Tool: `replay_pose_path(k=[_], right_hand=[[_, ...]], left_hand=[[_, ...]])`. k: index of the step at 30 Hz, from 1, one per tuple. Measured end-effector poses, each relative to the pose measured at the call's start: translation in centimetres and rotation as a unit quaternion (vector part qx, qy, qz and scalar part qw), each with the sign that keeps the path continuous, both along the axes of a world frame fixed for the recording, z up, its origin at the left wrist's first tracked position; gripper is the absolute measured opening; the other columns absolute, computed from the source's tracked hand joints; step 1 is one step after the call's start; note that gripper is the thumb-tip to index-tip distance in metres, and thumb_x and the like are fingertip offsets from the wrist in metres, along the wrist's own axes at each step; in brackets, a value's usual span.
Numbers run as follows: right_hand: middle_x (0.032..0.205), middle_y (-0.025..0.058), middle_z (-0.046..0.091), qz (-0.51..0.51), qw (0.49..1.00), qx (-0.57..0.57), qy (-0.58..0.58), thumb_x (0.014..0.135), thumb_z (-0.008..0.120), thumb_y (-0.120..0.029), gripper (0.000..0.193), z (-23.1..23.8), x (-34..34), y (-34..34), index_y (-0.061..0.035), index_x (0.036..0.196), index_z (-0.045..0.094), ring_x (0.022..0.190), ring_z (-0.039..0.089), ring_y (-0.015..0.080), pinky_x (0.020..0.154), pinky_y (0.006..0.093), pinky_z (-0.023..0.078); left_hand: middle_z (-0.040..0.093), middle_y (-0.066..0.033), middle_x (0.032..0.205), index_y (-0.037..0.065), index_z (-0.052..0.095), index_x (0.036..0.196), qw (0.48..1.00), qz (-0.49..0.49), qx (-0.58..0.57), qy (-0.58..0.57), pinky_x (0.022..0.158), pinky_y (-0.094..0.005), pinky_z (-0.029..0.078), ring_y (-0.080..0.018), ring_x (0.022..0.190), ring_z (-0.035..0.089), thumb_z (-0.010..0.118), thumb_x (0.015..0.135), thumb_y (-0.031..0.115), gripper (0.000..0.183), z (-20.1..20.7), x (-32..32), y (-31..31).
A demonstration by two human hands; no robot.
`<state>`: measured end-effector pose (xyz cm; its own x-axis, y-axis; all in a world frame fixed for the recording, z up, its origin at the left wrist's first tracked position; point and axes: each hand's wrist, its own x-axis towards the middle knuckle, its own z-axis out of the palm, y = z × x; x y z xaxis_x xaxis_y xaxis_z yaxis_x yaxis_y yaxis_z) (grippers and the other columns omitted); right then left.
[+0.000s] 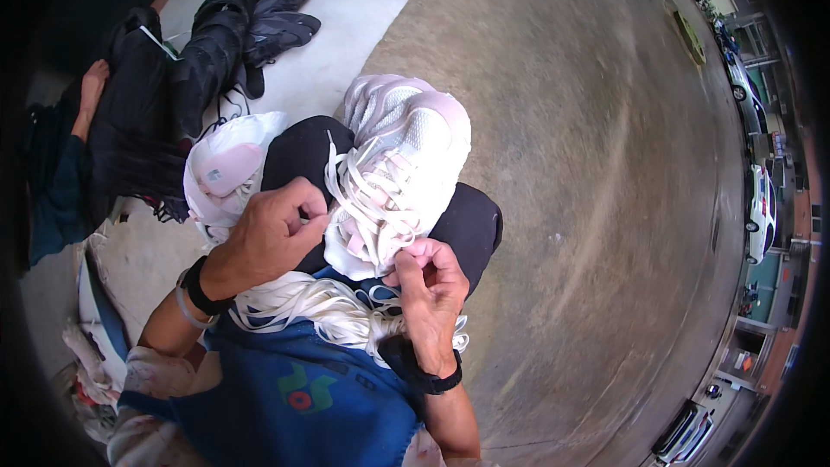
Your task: Lacing and tying pink and white sneakers.
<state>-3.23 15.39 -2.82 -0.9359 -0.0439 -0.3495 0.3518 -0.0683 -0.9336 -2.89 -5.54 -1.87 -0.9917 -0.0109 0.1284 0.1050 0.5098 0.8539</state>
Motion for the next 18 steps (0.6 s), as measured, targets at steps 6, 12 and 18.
replay_pose_path(k=[6,12,18], right_hand=[[0.076,0.0014,0.059,-0.034,0.996,0.017,0.075,0.091,0.064,-0.010,0.011,0.4,0.3,0.3,-0.0008,0.088,0.060,0.060,0.055,0.0050,0.052,0.0208,0.050],[0.085,0.0002,0.055,-0.008,0.995,0.067,0.075,0.089,0.067,-0.010,0.012,0.7,0.5,0.2,-0.0005,0.085,0.061,0.061,0.054,0.0045,0.052,0.0201,0.050],[0.085,0.0005,0.052,-0.008,0.994,0.073,0.078,0.089,0.066,-0.008,0.010,0.7,0.7,-0.1,0.0006,0.086,0.061,0.062,0.054,0.0049,0.053,0.0197,0.049]], left_hand=[[0.066,-0.0118,0.070,-0.003,0.061,0.089,0.987,-0.068,0.010,-0.144,0.051,-0.0277,0.048,-0.0141,0.054,0.062,0.062,0.088,0.015,0.019,-0.9,1.9,-0.8],[0.068,-0.0136,0.082,-0.006,0.055,0.112,0.923,-0.098,0.136,-0.348,0.051,-0.0262,0.052,-0.0150,0.052,0.063,0.054,0.094,0.019,0.031,0.5,1.4,-0.5],[0.068,-0.0135,0.088,-0.007,0.050,0.117,0.864,-0.109,0.308,-0.383,0.044,-0.0239,0.050,-0.0133,0.049,0.060,0.051,0.097,0.027,0.039,-0.7,2.0,-0.2]])
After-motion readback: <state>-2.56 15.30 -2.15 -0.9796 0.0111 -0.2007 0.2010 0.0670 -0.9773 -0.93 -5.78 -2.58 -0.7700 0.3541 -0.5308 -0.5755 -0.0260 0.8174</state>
